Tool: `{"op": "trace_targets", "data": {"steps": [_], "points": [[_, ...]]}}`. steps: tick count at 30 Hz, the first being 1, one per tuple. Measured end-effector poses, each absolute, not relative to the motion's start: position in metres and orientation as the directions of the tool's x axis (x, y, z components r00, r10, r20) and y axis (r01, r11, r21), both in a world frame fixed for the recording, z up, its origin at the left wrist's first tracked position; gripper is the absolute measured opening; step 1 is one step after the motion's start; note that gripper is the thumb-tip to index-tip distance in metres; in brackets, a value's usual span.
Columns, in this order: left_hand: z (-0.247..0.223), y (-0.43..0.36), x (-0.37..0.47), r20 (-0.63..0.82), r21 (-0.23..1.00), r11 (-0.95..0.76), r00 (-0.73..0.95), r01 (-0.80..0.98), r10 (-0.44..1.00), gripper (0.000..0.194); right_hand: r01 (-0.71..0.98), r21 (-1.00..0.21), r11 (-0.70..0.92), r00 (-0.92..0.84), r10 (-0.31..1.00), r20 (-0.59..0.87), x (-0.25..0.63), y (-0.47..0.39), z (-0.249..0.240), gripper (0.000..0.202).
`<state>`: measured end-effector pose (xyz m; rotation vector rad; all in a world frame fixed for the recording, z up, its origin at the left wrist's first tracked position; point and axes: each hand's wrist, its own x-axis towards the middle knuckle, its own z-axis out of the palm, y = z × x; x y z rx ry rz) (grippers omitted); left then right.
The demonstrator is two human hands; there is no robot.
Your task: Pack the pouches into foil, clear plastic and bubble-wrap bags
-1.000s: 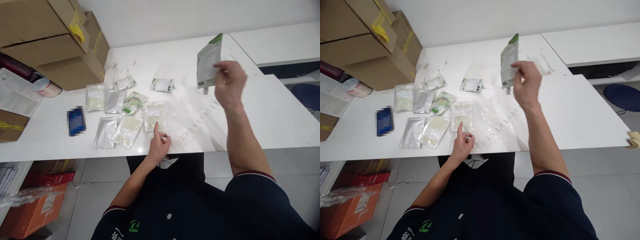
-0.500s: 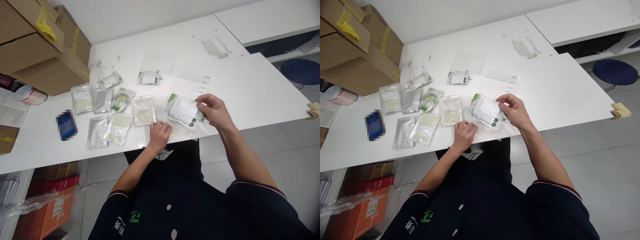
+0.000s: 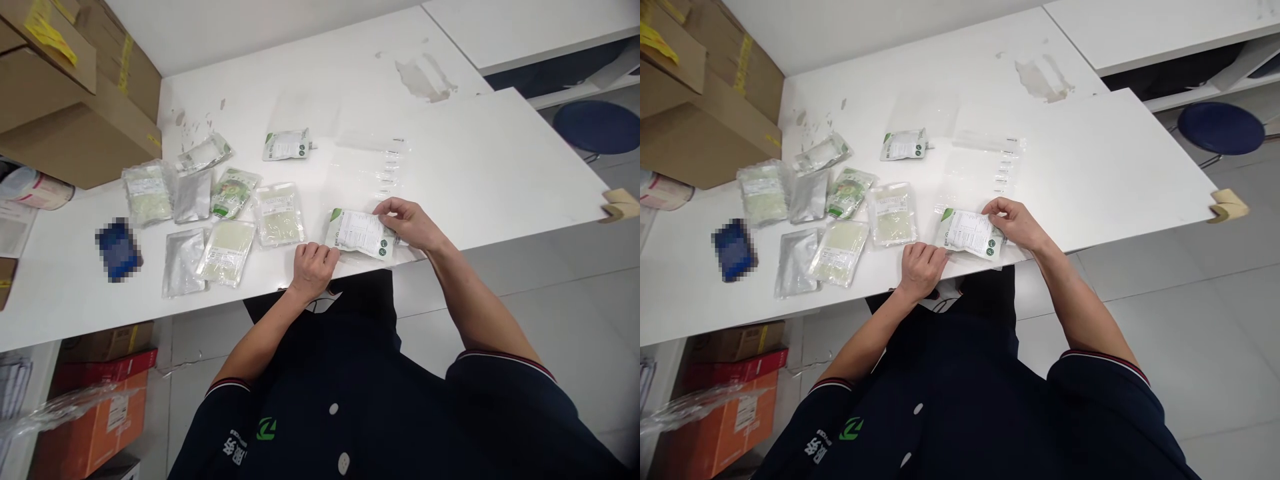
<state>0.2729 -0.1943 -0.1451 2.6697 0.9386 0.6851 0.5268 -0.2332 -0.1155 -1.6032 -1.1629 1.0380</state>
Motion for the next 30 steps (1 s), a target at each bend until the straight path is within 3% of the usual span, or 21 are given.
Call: {"op": "trace_targets", "data": {"steps": [4,7,11,14,19,23,25,30], "points": [[-0.147,-0.194,0.274,0.357,0.360,-0.753,0.664,0.551,0.657,0.030,0.298,-0.935,-0.192,0.202,0.970,-0.135,0.525,-0.239,-0.112,0.016],[-0.147,-0.192,0.274,0.337,0.398,-0.766,0.696,0.506,0.634,0.029,0.442,-0.885,-0.147,0.230,0.972,-0.046,0.516,-0.240,-0.118,0.015],[-0.146,-0.189,0.275,0.346,0.430,-0.827,0.780,0.363,0.522,0.032,0.759,-0.650,-0.036,0.198,0.964,0.177,0.506,-0.246,-0.122,0.023],[-0.145,-0.189,0.275,0.320,0.462,-0.816,0.792,0.348,0.520,0.034,0.846,-0.532,0.034,0.106,0.967,0.230,0.508,-0.265,-0.115,0.030],[-0.128,-0.192,0.273,0.290,0.495,-0.806,0.812,0.325,0.506,0.032,0.810,-0.540,0.228,-0.215,0.973,0.088,0.510,-0.310,-0.111,0.074],[-0.097,-0.193,0.271,0.243,0.474,-0.826,0.856,0.306,0.457,0.035,0.848,-0.499,0.179,-0.106,0.980,0.171,0.505,-0.319,-0.118,0.046],[-0.083,-0.187,0.275,0.229,0.443,-0.845,0.874,0.299,0.429,0.037,0.804,-0.573,0.159,-0.056,0.980,0.194,0.506,-0.313,-0.117,0.038],[-0.071,-0.145,0.307,0.223,0.429,-0.847,0.871,0.315,0.437,0.033,0.648,-0.760,-0.052,0.147,0.988,0.057,0.520,-0.284,-0.107,0.029]]}}
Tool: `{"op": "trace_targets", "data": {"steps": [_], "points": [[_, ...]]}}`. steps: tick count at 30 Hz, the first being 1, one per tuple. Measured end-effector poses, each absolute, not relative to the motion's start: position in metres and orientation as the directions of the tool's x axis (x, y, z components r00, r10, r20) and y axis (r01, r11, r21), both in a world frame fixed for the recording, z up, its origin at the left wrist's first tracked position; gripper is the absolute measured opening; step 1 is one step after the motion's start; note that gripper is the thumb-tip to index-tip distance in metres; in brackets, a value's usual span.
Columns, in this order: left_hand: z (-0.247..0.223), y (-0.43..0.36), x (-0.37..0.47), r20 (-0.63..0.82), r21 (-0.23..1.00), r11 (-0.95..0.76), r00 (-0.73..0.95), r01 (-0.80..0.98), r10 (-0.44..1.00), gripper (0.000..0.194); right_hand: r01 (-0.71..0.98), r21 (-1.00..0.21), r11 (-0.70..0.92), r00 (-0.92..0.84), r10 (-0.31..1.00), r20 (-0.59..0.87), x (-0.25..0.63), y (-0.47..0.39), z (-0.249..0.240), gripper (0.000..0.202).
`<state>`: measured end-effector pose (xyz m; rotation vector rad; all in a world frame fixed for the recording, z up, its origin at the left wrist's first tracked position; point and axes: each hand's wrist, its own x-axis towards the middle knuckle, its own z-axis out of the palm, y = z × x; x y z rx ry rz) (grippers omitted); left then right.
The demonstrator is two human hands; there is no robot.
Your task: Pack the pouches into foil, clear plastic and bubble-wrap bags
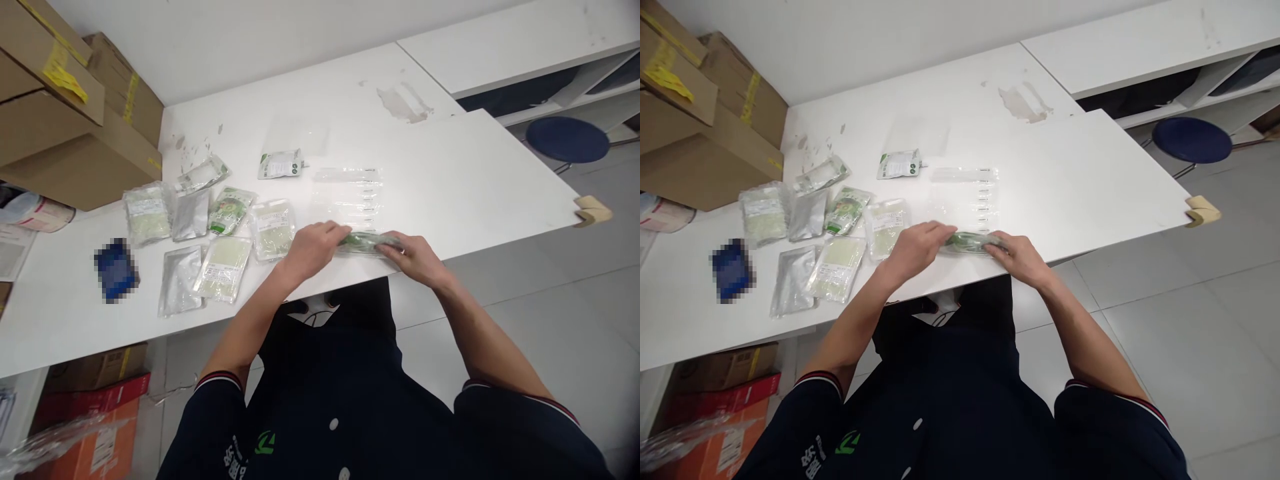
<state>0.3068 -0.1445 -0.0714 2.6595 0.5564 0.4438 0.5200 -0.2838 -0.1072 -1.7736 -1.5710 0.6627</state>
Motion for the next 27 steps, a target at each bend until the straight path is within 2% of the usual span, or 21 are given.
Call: {"op": "trace_targets", "data": {"steps": [3,7,10,13,15,17,19,21,23,25,27], "points": [[-0.081,-0.114,0.332,0.198,0.447,-0.823,0.859,0.350,0.472,0.031,0.586,-0.796,-0.154,0.284,0.959,0.023,0.529,-0.263,-0.109,0.030],[-0.101,-0.091,0.353,0.121,0.462,-0.787,0.850,0.410,0.513,0.032,0.608,-0.712,-0.351,0.415,0.905,-0.092,0.533,-0.243,-0.116,0.031],[-0.115,-0.087,0.363,0.083,0.399,-0.788,0.837,0.469,0.541,0.031,0.635,-0.637,-0.436,0.461,0.876,-0.140,0.533,-0.238,-0.119,0.031],[-0.124,-0.088,0.372,0.070,0.305,-0.790,0.814,0.532,0.576,0.030,0.704,-0.553,-0.445,0.477,0.874,-0.096,0.531,-0.238,-0.121,0.032],[-0.125,-0.090,0.377,0.105,0.243,-0.792,0.796,0.560,0.596,0.026,0.720,-0.508,-0.472,0.499,0.861,-0.094,0.528,-0.240,-0.121,0.035],[-0.121,-0.094,0.376,0.205,0.194,-0.789,0.762,0.583,0.614,0.023,0.693,-0.488,-0.530,0.561,0.822,-0.096,0.523,-0.241,-0.120,0.040],[-0.114,-0.102,0.366,0.300,0.180,-0.803,0.746,0.568,0.595,0.025,0.686,-0.471,-0.554,0.628,0.779,-0.001,0.518,-0.242,-0.121,0.057],[-0.107,-0.112,0.349,0.295,0.195,-0.865,0.813,0.463,0.502,0.030,0.756,-0.428,-0.495,0.607,0.774,0.179,0.513,-0.243,-0.124,0.065],[-0.103,-0.119,0.331,0.189,0.213,-0.923,0.913,0.320,0.361,0.042,0.863,-0.371,-0.343,0.459,0.839,0.293,0.513,-0.243,-0.130,0.045],[-0.103,-0.122,0.319,0.055,0.211,-0.944,0.961,0.255,0.272,0.062,0.905,-0.385,-0.182,0.304,0.909,0.285,0.517,-0.242,-0.137,0.034],[-0.108,-0.122,0.318,-0.047,0.188,-0.943,0.961,0.276,0.272,0.076,0.882,-0.461,-0.094,0.221,0.948,0.230,0.527,-0.243,-0.141,0.038]]}}
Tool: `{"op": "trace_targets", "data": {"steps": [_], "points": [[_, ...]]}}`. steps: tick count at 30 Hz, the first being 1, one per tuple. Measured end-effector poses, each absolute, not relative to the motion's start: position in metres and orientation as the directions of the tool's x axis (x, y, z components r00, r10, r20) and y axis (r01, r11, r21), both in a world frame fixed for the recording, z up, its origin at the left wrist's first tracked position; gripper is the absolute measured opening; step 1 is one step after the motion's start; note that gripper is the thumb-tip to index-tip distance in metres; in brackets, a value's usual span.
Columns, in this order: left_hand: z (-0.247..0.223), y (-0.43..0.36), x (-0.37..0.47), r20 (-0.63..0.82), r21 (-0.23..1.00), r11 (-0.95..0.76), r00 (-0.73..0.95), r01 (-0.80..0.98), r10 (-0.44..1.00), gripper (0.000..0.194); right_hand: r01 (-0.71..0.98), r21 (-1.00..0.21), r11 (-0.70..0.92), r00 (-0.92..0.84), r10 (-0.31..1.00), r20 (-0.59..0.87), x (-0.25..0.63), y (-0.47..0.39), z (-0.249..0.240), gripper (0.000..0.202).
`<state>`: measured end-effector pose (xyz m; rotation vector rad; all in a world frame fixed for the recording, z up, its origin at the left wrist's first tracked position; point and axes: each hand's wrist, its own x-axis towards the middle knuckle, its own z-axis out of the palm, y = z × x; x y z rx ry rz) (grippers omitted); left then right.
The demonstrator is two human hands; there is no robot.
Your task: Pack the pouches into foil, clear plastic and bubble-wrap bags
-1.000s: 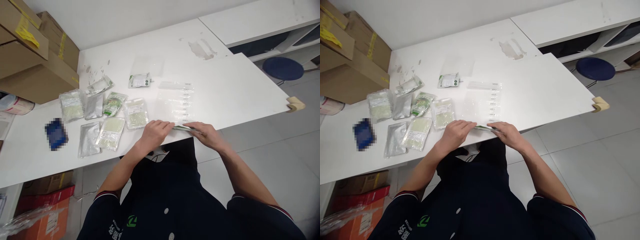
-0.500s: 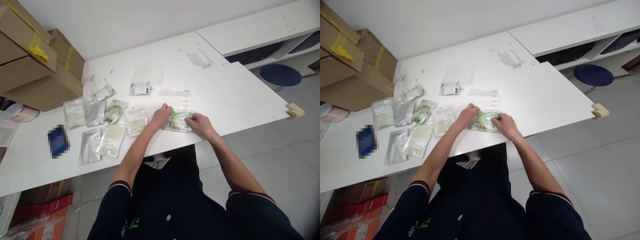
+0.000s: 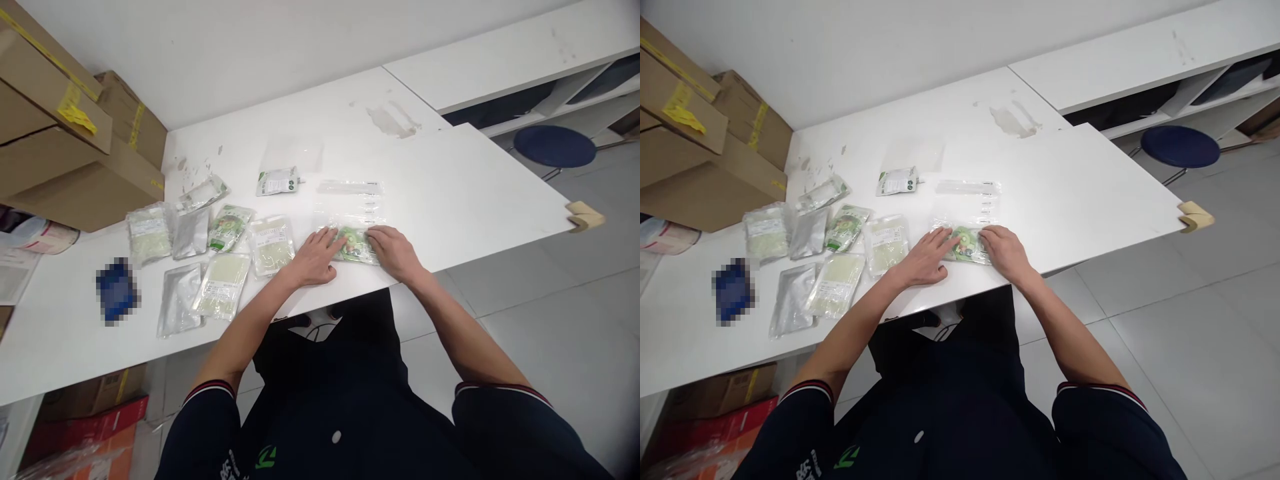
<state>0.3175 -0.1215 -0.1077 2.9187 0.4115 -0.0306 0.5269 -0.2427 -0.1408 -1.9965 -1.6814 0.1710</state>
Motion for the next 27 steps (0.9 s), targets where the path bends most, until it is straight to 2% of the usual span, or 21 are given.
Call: {"op": "trace_targets", "data": {"steps": [3,5,7,9,12,14,17,19,22,24,27], "points": [[-0.112,-0.118,0.329,-0.112,0.152,-0.929,0.939,0.338,0.324,0.077,0.839,-0.544,-0.008,0.100,0.985,0.141,0.543,-0.248,-0.139,0.054],[-0.107,-0.116,0.336,-0.118,0.141,-0.923,0.931,0.359,0.344,0.072,0.833,-0.551,0.051,-0.011,0.997,0.075,0.550,-0.257,-0.134,0.079],[-0.093,-0.117,0.334,-0.138,0.184,-0.915,0.931,0.358,0.337,0.063,0.824,-0.560,0.081,-0.066,0.997,0.048,0.551,-0.268,-0.129,0.087],[-0.075,-0.118,0.324,-0.196,0.304,-0.880,0.928,0.364,0.316,0.055,0.783,-0.619,0.061,-0.026,0.998,0.065,0.548,-0.279,-0.124,0.067],[-0.054,-0.114,0.303,-0.292,0.532,-0.729,0.901,0.431,0.320,0.044,0.662,-0.749,-0.014,0.083,0.995,0.055,0.540,-0.289,-0.120,0.038],[-0.051,-0.108,0.296,-0.300,0.637,-0.595,0.868,0.491,0.396,0.043,0.624,-0.777,-0.081,0.157,0.987,0.024,0.537,-0.286,-0.119,0.033],[-0.063,-0.098,0.300,-0.294,0.732,-0.386,0.772,0.561,0.564,0.051,0.596,-0.774,-0.215,0.303,0.952,-0.032,0.537,-0.269,-0.118,0.033],[-0.075,-0.096,0.309,-0.286,0.737,-0.293,0.673,0.609,0.682,0.056,0.569,-0.764,-0.304,0.375,0.923,-0.088,0.539,-0.254,-0.117,0.033],[-0.088,-0.102,0.324,-0.141,0.644,-0.361,0.568,0.674,0.811,0.058,0.565,-0.730,-0.384,0.423,0.895,-0.142,0.541,-0.238,-0.118,0.030],[-0.093,-0.110,0.330,-0.045,0.552,-0.462,0.577,0.695,0.815,0.054,0.579,-0.707,-0.406,0.433,0.888,-0.156,0.542,-0.232,-0.119,0.030],[-0.099,-0.118,0.334,-0.016,0.481,-0.529,0.610,0.699,0.792,0.047,0.620,-0.666,-0.415,0.436,0.888,-0.148,0.543,-0.228,-0.122,0.030]]}}
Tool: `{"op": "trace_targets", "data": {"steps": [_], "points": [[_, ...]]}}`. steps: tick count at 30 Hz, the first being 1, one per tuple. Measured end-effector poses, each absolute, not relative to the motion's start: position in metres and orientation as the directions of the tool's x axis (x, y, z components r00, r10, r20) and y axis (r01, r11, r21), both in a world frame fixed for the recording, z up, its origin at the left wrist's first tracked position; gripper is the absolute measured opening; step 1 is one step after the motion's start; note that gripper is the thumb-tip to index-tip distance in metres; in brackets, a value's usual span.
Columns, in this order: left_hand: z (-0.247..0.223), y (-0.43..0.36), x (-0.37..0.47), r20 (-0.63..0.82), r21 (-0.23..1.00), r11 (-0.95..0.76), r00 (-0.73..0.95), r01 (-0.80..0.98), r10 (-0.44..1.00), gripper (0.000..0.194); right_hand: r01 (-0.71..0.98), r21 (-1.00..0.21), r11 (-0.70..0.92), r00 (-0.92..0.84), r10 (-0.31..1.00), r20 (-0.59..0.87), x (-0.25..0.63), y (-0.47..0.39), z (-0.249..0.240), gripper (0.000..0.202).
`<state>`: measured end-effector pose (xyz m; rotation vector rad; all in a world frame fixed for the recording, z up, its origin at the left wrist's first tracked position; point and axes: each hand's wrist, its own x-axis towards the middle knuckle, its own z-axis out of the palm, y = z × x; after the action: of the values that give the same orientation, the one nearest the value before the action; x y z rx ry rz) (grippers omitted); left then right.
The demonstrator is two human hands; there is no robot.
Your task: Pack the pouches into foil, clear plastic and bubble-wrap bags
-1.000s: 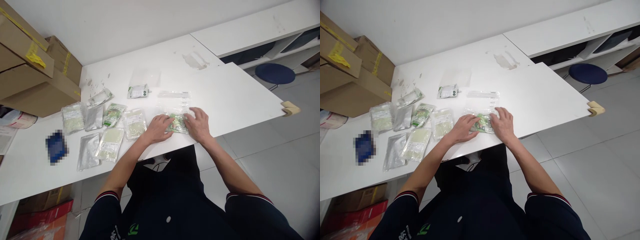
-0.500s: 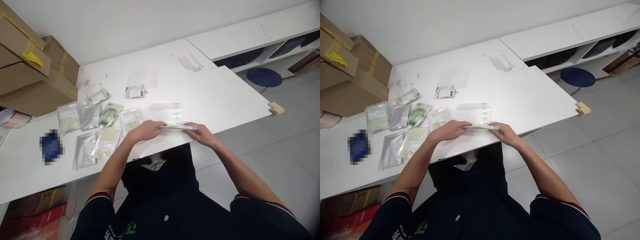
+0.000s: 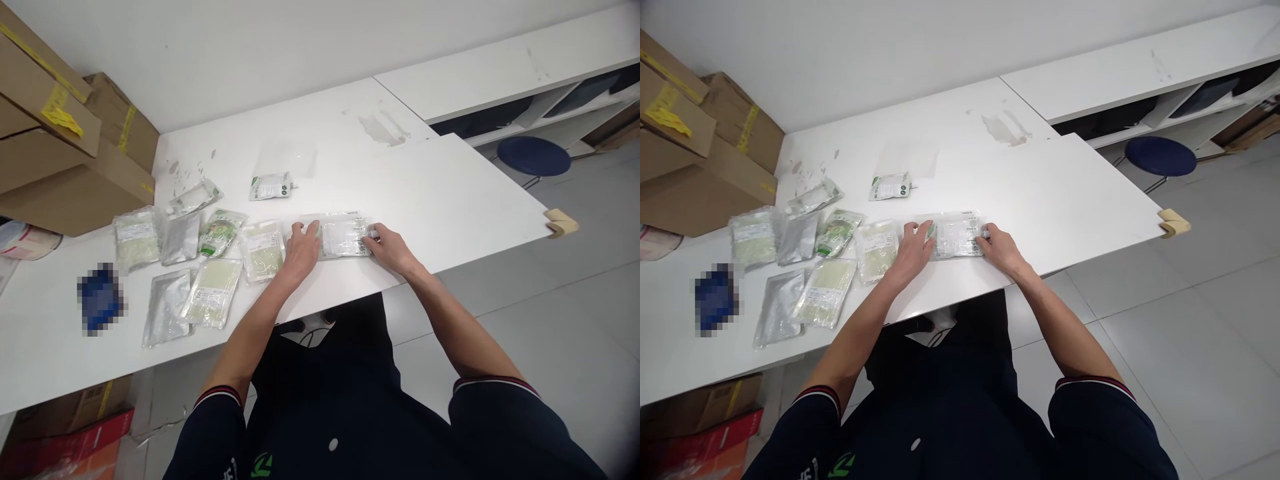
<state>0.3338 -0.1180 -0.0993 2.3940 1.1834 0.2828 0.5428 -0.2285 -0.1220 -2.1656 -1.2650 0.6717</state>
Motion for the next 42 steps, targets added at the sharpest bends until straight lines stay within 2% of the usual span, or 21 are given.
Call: {"op": "trace_targets", "data": {"steps": [6,9,13,16,19,21,24,25,28,31,34,37,39,42], "points": [[-0.116,-0.111,0.333,0.098,0.646,-0.510,0.602,0.567,0.793,0.046,0.629,-0.656,-0.417,0.459,0.880,-0.120,0.541,-0.222,-0.123,0.026],[-0.119,-0.106,0.335,0.143,0.657,-0.530,0.601,0.537,0.786,0.044,0.612,-0.667,-0.425,0.492,0.865,-0.100,0.541,-0.220,-0.124,0.023],[-0.116,-0.107,0.340,0.121,0.556,-0.598,0.656,0.577,0.745,0.045,0.614,-0.671,-0.415,0.506,0.860,-0.068,0.541,-0.218,-0.127,0.024],[-0.117,-0.109,0.345,0.106,0.448,-0.639,0.673,0.625,0.732,0.051,0.647,-0.631,-0.427,0.531,0.847,-0.029,0.538,-0.213,-0.127,0.027],[-0.123,-0.106,0.349,0.081,0.327,-0.679,0.697,0.657,0.713,0.051,0.689,-0.506,-0.518,0.573,0.818,-0.057,0.530,-0.208,-0.121,0.030],[-0.127,-0.103,0.349,0.046,0.282,-0.686,0.705,0.671,0.708,0.050,0.735,-0.401,-0.547,0.600,0.800,0.010,0.527,-0.202,-0.116,0.034],[-0.131,-0.098,0.349,0.032,0.252,-0.693,0.710,0.676,0.704,0.051,0.863,-0.324,-0.387,0.464,0.861,0.208,0.530,-0.182,-0.110,0.049],[-0.131,-0.097,0.348,0.029,0.244,-0.697,0.713,0.674,0.700,0.051,0.902,-0.313,-0.298,0.372,0.905,0.208,0.533,-0.172,-0.109,0.054],[-0.131,-0.095,0.349,0.037,0.211,-0.717,0.727,0.664,0.685,0.051,0.925,-0.348,-0.152,0.156,0.988,-0.017,0.545,-0.139,-0.105,0.065],[-0.126,-0.102,0.347,0.134,0.185,-0.709,0.697,0.680,0.704,0.051,0.869,-0.425,-0.253,0.161,0.957,-0.239,0.557,-0.124,-0.102,0.057],[-0.120,-0.114,0.338,0.170,0.309,-0.592,0.570,0.744,0.804,0.057,0.780,-0.526,-0.339,0.203,0.932,-0.301,0.565,-0.138,-0.101,0.041],[-0.115,-0.122,0.330,0.045,0.577,-0.410,0.474,0.707,0.879,0.062,0.560,-0.764,-0.320,0.245,0.945,-0.217,0.564,-0.167,-0.107,0.040],[-0.115,-0.121,0.330,-0.017,0.772,-0.295,0.483,0.563,0.876,0.065,0.339,-0.905,-0.258,0.279,0.946,-0.165,0.556,-0.183,-0.112,0.041],[-0.121,-0.112,0.340,0.006,0.961,-0.157,0.553,0.226,0.833,0.061,0.130,-0.976,-0.176,0.316,0.940,-0.127,0.536,-0.196,-0.120,0.045]]}}
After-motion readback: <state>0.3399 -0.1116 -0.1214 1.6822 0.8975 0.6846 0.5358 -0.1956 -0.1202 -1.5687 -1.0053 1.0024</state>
